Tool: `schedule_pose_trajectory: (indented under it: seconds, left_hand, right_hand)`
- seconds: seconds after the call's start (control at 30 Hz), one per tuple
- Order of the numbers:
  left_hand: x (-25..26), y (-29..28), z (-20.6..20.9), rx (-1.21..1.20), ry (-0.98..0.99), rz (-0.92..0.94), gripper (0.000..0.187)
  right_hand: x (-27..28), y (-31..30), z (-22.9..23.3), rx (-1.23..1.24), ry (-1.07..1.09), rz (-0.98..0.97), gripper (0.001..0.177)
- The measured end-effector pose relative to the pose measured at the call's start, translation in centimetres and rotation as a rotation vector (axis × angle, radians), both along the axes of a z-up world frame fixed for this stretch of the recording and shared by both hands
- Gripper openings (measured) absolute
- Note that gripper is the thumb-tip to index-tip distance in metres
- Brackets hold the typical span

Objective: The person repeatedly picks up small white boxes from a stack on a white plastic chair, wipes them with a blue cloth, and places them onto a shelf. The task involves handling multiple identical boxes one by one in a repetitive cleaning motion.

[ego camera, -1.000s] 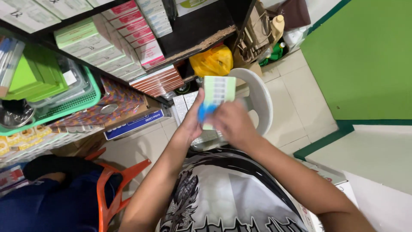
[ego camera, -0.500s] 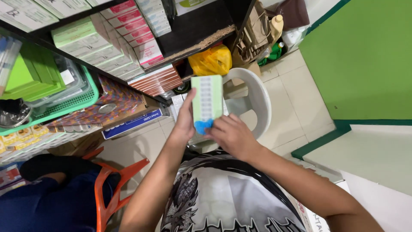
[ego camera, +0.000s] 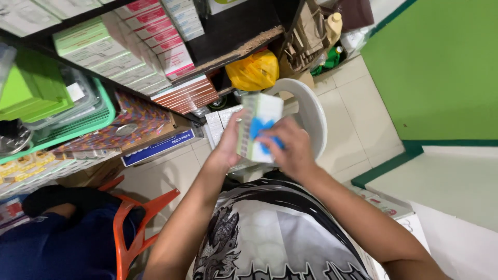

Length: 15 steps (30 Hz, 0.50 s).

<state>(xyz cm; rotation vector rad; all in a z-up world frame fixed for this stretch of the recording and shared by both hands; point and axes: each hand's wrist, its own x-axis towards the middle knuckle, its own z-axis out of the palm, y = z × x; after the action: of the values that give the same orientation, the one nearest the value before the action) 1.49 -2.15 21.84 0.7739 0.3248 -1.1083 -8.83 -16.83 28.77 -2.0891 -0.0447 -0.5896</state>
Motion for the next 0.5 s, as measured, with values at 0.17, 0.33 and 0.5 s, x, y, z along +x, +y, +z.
schedule_pose_trajectory:
  seconds: [0.17,0.33,0.5]
  left_hand:
    - [1.2,0.5,-0.8,0.025,-0.014,-0.009,0.059]
    - [0.7,0.7,-0.1,0.090,-0.010,-0.068,0.059]
    - [3.1,1.0,-6.2,0.085,0.081,0.230,0.054]
  right_hand:
    - [1.2,-0.9,-1.5,-0.029,-0.050,-0.040,0.011]
    - [3.8,-1.7,-0.8,-0.037,-0.098,-0.171,0.016]
    - [1.2,2.4,-0.2,-0.002,0.035,0.090,0.012]
